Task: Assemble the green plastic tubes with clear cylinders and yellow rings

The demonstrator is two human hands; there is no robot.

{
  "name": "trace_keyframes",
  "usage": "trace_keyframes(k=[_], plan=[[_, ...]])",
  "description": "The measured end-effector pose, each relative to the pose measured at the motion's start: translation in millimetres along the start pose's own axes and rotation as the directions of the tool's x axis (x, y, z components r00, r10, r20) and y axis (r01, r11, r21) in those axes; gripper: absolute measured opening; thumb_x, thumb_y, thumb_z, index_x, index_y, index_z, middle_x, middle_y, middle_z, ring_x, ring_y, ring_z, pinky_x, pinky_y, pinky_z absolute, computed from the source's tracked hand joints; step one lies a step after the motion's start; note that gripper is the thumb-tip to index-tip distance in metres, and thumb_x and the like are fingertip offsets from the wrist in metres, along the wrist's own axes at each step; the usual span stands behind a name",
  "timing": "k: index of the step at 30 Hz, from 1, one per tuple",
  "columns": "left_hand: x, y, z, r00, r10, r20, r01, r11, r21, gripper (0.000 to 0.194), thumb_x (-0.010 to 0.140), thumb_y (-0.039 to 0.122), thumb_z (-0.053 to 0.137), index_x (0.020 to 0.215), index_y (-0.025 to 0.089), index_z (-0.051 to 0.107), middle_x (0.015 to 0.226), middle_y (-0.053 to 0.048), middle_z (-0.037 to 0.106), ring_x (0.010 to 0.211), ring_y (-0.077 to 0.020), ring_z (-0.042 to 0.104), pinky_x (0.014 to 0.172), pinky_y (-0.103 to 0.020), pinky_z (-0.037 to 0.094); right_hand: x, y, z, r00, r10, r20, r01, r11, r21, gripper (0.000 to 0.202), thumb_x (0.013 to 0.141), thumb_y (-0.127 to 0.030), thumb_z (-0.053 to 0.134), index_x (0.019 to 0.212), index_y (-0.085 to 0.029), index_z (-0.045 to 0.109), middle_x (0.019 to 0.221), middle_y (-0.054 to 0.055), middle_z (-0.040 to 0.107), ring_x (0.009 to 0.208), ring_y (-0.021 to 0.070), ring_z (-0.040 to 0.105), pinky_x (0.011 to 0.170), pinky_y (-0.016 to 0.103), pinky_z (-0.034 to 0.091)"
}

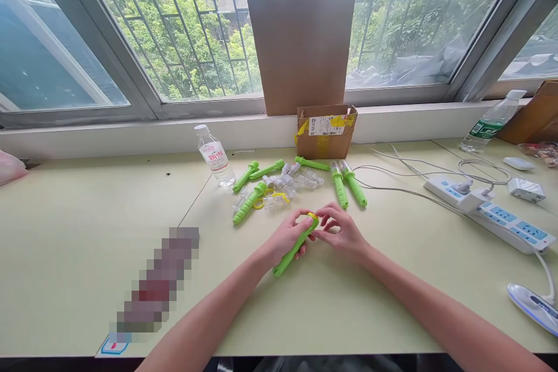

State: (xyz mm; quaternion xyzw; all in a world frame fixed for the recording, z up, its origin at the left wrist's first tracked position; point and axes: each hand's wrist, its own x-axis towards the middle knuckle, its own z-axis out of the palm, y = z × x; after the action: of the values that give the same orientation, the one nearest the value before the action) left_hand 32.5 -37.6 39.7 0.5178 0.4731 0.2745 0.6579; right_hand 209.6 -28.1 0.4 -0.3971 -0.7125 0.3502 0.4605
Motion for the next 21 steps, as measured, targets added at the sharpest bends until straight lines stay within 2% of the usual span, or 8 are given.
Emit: trace_keyframes(k=[9,15,21], plan=[[0.5,-1.5,1.4,0.999,0.005,-0.039,-0.005,1.0,-0.01,0.047,0.084,0.055,0.051,0.119,0.025,0.046,0.076,0.0,0.06,0.042,-0.0081,0.052,0.034,-0.017,0.035,-0.6,-1.9,1.0,0.998,-0.064,-0.023,0.064,0.997,-0.032,0.023,0.074,-0.029,0.071,0.095,-0.022,0.063,0.091,0.003,0.059,0.074,0.0148,0.06,0.063,0.032,0.056],[-0.5,-0.5,1.2,1.0,0.026,0.007,-0.026,0.999,0.03,0.045,0.084,0.054,0.051,0.119,0.025,0.048,0.076,0.0,0.06,0.042,-0.0076,0.052,0.034,-0.017,0.034,-0.5,-3.1,-1.1,0.996,-0.059,0.063,0.064,0.995,-0.075,0.037,0.077,-0.026,0.066,0.113,-0.026,0.063,0.091,0.004,0.056,0.073,0.0145,0.058,0.061,0.03,0.056],[-2.0,-0.1,1.2,0.999,0.035,0.016,-0.035,0.999,0.037,0.047,0.084,0.056,0.052,0.118,0.024,0.049,0.077,-0.001,0.061,0.042,-0.0073,0.052,0.034,-0.017,0.034,0.0,-5.7,-3.2,0.993,-0.088,0.079,0.093,0.994,-0.057,0.04,0.077,-0.026,0.066,0.117,-0.029,0.064,0.09,0.004,0.055,0.073,0.0142,0.056,0.063,0.031,0.056]])
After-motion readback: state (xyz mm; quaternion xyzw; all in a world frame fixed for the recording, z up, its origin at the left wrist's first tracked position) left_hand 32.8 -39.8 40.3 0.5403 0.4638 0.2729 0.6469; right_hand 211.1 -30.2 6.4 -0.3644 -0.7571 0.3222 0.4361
